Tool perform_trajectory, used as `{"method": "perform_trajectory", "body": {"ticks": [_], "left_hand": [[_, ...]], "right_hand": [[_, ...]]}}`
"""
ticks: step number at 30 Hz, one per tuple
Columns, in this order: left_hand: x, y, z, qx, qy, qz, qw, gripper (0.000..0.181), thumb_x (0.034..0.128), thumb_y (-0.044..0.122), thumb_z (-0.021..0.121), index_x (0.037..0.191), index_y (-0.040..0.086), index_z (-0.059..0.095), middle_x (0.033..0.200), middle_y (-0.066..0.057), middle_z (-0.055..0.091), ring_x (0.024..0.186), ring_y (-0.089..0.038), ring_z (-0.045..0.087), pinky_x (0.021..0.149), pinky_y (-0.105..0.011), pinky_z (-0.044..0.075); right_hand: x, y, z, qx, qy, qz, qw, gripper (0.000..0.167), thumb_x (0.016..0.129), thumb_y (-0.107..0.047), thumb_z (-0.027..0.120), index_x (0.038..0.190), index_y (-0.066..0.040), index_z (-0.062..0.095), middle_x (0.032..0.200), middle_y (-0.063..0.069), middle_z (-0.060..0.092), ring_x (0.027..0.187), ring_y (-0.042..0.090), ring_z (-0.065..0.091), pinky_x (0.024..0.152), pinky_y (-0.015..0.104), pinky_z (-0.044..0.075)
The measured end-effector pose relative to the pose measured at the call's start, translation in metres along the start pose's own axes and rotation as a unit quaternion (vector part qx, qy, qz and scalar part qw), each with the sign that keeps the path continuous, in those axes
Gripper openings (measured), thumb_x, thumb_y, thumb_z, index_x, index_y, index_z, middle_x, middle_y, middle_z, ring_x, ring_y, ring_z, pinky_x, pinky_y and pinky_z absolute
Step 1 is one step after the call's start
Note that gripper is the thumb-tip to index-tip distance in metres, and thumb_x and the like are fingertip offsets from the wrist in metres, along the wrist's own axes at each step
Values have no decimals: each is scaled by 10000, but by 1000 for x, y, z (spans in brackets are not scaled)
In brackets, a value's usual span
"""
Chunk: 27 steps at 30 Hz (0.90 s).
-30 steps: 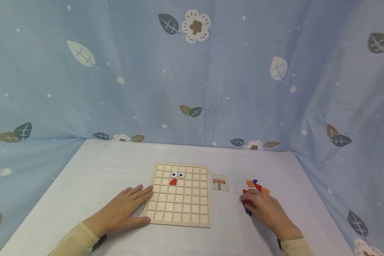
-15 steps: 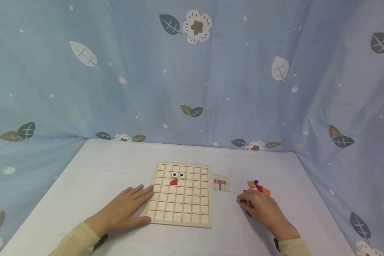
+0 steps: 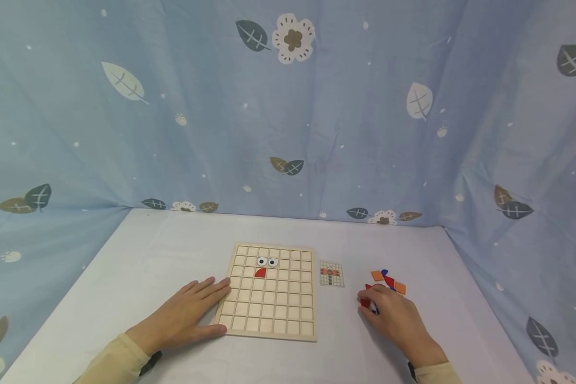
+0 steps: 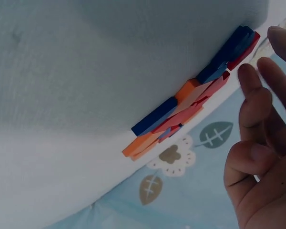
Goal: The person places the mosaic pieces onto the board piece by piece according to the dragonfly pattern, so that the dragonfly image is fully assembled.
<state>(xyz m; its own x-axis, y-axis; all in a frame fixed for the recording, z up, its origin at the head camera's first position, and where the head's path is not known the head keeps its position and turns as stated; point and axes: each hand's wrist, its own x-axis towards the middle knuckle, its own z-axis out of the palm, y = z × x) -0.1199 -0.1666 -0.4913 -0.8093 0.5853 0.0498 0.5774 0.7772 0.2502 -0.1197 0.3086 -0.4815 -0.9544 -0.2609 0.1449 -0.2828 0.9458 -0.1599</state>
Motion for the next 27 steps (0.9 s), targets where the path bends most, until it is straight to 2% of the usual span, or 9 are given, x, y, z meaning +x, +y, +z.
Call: {"method": "perform_trajectory", "body": {"ticks": [3, 7, 10, 14, 19, 23, 27], "left_hand": [[0, 0, 1, -27, 34, 35, 10000, 862, 916, 718, 540, 1526, 113, 471, 1609, -21, 389, 1441, -384, 381, 1152, -588, 306], [0, 0, 1, -31, 77, 84, 9999, 862, 915, 720, 538, 1520, 108, 478, 1606, -26, 395, 1434, -389, 391, 1142, -595, 318], [0, 0, 1, -12, 58, 55, 10000, 867, 916, 724, 531, 1528, 113, 468, 1612, -18, 383, 1441, -382, 382, 1151, -587, 310], [0, 0, 0, -15, 35, 30, 10000, 867, 918, 725, 526, 1528, 111, 467, 1611, -22, 385, 1442, -385, 380, 1152, -587, 308], [1, 2, -2, -11, 41, 78, 10000, 860, 927, 727, 507, 1521, 105, 475, 1605, -29, 395, 1432, -393, 394, 1140, -598, 323], [0, 3, -3, 16, 86, 123, 9999, 853, 930, 719, 511, 1516, 100, 481, 1598, -33, 406, 1424, -394, 405, 1132, -600, 333], [-1, 3, -3, 14, 140, 137, 9998, 845, 928, 705, 535, 1514, 98, 485, 1597, -35, 409, 1423, -394, 405, 1131, -602, 331]], "right_hand": [[0, 0, -1, -93, 9, 7, 10000, 305, 742, -282, 911, 1004, -228, 764, 1042, -8, 705, 851, 158, 668, 688, 436, 608], [0, 0, -1, 34, -202, 89, 9998, 319, 755, -262, 904, 1041, -233, 766, 1079, -7, 721, 927, 185, 686, 760, 461, 606], [0, -2, -1, 310, -412, 139, 9986, 345, 765, -208, 898, 1080, -256, 766, 1072, -69, 723, 885, 118, 646, 767, 384, 599], [0, -3, -2, 489, -504, -21, 9975, 407, 760, -146, 898, 1121, -272, 758, 1069, -128, 708, 838, 55, 588, 744, 290, 583], [0, -3, -3, 187, -431, -33, 9989, 432, 762, -234, 901, 1165, -201, 749, 1126, -16, 693, 948, 152, 658, 807, 419, 606], [2, -3, -3, 178, -561, 221, 9980, 421, 766, -279, 895, 1149, -164, 763, 1024, -40, 683, 918, 159, 645, 831, 465, 597], [3, -5, -3, 210, -785, 351, 9961, 370, 774, -282, 890, 1108, -164, 781, 1013, -33, 673, 938, 176, 639, 843, 480, 592]]}}
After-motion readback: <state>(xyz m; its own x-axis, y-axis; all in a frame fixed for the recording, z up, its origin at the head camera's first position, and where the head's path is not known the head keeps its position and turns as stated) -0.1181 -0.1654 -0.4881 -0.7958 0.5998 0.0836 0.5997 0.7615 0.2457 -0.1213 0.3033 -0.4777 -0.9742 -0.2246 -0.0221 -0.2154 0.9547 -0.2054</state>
